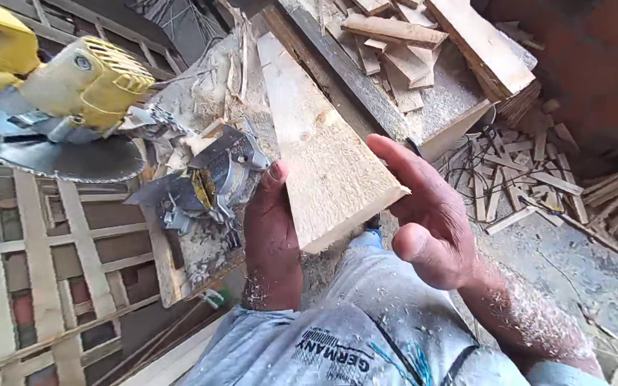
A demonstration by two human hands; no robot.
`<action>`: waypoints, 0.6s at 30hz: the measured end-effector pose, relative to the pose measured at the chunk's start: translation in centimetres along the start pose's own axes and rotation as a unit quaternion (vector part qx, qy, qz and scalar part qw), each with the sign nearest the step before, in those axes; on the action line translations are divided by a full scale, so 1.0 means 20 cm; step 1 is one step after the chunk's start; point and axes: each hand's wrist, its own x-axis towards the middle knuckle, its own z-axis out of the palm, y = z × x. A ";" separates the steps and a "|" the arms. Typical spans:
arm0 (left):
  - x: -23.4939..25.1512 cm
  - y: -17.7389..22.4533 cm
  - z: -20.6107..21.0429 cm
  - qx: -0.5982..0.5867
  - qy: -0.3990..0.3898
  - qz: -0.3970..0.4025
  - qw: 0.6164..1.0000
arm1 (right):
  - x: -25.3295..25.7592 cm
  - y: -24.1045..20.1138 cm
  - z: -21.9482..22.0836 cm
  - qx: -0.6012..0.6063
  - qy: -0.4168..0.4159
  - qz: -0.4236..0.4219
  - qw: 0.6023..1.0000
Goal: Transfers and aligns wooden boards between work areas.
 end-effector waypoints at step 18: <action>-0.10 -0.90 -0.47 0.018 0.234 -0.131 0.963 | -1.80 -0.46 -0.29 -0.094 0.236 0.238 0.937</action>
